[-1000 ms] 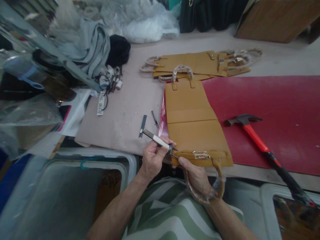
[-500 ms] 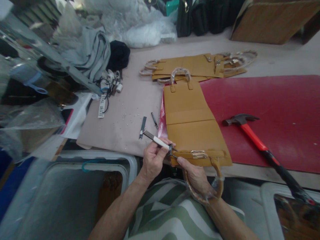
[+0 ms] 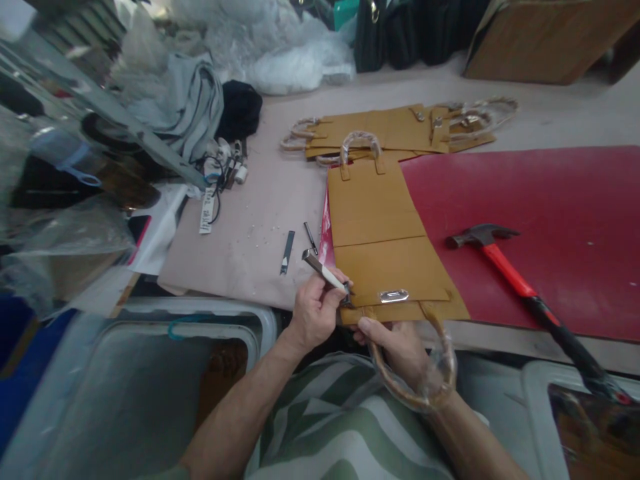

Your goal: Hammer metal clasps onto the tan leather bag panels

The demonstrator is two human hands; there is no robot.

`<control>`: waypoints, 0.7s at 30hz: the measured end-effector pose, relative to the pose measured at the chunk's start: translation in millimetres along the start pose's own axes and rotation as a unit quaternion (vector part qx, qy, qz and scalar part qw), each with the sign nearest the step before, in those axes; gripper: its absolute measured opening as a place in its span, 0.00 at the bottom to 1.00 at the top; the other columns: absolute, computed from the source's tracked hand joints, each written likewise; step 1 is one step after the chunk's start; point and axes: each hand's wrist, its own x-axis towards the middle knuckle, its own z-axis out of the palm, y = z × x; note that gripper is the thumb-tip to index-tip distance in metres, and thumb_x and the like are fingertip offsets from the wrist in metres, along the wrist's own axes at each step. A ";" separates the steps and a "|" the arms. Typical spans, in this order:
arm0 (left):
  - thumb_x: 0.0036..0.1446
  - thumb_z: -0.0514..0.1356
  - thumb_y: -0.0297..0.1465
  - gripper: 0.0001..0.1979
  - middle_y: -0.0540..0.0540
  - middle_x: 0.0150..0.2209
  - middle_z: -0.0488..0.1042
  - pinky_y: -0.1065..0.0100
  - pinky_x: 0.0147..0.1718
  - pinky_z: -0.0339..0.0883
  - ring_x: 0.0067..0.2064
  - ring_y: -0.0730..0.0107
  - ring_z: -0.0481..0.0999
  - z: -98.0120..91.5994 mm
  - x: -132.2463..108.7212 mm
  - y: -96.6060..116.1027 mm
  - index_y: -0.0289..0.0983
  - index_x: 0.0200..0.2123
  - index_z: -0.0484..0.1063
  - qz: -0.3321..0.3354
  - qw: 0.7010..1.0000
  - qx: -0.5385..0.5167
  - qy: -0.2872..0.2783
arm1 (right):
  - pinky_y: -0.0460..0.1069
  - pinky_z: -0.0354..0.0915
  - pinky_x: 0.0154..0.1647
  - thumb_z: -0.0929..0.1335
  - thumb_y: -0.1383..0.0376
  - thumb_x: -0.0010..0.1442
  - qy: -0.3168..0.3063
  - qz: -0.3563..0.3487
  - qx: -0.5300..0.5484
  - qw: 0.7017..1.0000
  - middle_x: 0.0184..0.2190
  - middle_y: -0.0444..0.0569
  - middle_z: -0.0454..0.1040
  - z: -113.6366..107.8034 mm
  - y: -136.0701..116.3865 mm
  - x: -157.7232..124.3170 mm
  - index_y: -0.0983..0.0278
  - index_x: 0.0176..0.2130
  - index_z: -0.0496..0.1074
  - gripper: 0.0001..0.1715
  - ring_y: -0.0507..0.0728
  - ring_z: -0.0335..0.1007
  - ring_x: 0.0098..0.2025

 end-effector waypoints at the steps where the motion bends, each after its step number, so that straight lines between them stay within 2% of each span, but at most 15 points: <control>1: 0.67 0.58 0.33 0.07 0.43 0.41 0.77 0.67 0.42 0.76 0.42 0.66 0.81 0.0 0.8 -0.8 0.35 0.43 0.71 -0.007 1.000 -0.006 0.001 | 0.52 0.69 0.32 0.76 0.46 0.53 0.003 -0.002 0.022 1.000 0.27 0.49 0.78 -0.9 2.5 -0.6 0.64 0.35 0.79 0.24 0.57 0.72 0.28; 3: 0.67 0.58 0.34 0.08 0.43 0.40 0.77 0.68 0.41 0.76 0.41 0.66 0.82 0.1 1.6 -2.5 0.35 0.43 0.71 -0.020 1.000 -0.015 0.002 | 0.51 0.69 0.33 0.77 0.47 0.52 0.009 0.005 0.066 0.998 0.27 0.49 0.78 -0.6 7.2 -1.3 0.64 0.35 0.80 0.23 0.57 0.72 0.29; 8: 0.67 0.58 0.34 0.08 0.43 0.41 0.76 0.68 0.42 0.76 0.42 0.66 0.82 -0.3 2.2 -1.7 0.35 0.43 0.71 -0.025 0.999 -0.029 -0.002 | 0.52 0.68 0.39 0.77 0.47 0.50 -0.004 0.032 0.118 0.993 0.26 0.51 0.78 3.9 9.0 0.3 0.64 0.24 0.79 0.23 0.57 0.72 0.32; 13: 0.68 0.57 0.34 0.08 0.42 0.41 0.75 0.66 0.42 0.75 0.43 0.65 0.81 -0.5 4.2 3.6 0.36 0.44 0.70 0.029 0.999 0.010 -0.012 | 0.52 0.68 0.40 0.78 0.48 0.46 -0.020 0.049 0.166 0.985 0.25 0.49 0.76 4.9 2.6 4.1 0.64 0.23 0.78 0.22 0.57 0.70 0.31; 21: 0.68 0.55 0.31 0.06 0.40 0.42 0.76 0.61 0.45 0.75 0.44 0.62 0.80 0.6 7.5 -2.7 0.36 0.43 0.69 0.113 0.991 0.069 -0.019 | 0.49 0.67 0.33 0.78 0.52 0.49 -0.025 0.047 0.187 0.981 0.24 0.48 0.75 6.2 -2.6 5.3 0.65 0.27 0.78 0.18 0.54 0.69 0.28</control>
